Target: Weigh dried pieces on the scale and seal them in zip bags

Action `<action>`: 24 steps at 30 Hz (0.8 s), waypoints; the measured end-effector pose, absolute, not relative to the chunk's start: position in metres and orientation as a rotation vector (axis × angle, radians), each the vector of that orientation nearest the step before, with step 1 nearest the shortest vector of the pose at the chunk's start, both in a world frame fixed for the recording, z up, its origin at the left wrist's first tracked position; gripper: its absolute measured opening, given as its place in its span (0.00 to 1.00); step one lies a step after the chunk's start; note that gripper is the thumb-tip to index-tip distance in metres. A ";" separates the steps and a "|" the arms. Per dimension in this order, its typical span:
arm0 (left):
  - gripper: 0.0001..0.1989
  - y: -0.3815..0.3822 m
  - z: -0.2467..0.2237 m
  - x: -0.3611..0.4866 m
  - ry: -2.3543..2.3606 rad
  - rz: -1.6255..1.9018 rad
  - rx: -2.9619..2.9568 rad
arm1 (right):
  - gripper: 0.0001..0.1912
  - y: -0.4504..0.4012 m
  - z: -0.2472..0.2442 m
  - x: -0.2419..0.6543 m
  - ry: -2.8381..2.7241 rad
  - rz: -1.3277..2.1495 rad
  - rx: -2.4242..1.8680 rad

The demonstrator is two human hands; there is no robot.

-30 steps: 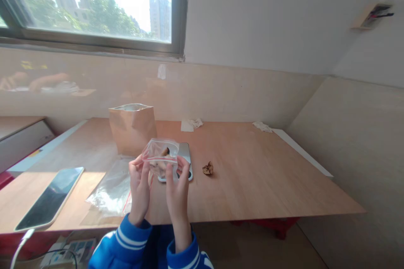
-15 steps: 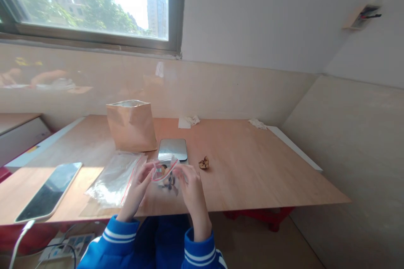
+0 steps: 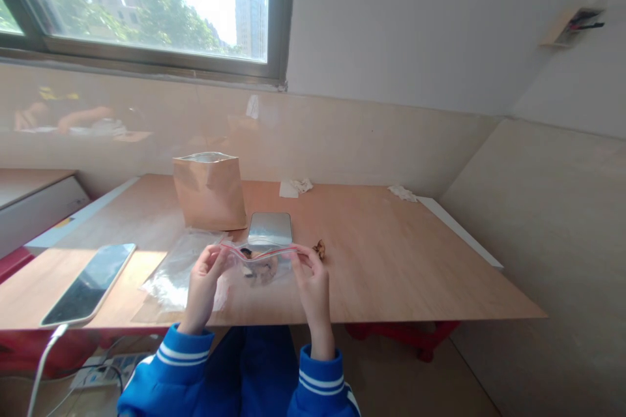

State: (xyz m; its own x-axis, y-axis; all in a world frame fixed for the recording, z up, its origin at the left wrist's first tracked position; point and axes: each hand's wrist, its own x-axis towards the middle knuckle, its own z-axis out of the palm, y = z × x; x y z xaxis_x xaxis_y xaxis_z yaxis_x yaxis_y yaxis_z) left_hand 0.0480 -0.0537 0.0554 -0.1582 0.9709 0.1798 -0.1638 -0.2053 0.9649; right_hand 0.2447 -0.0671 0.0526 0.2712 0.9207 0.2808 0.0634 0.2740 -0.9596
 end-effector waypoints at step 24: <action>0.17 -0.055 0.049 0.031 1.321 1.507 1.281 | 0.21 -0.065 0.043 0.249 -0.992 0.761 -1.175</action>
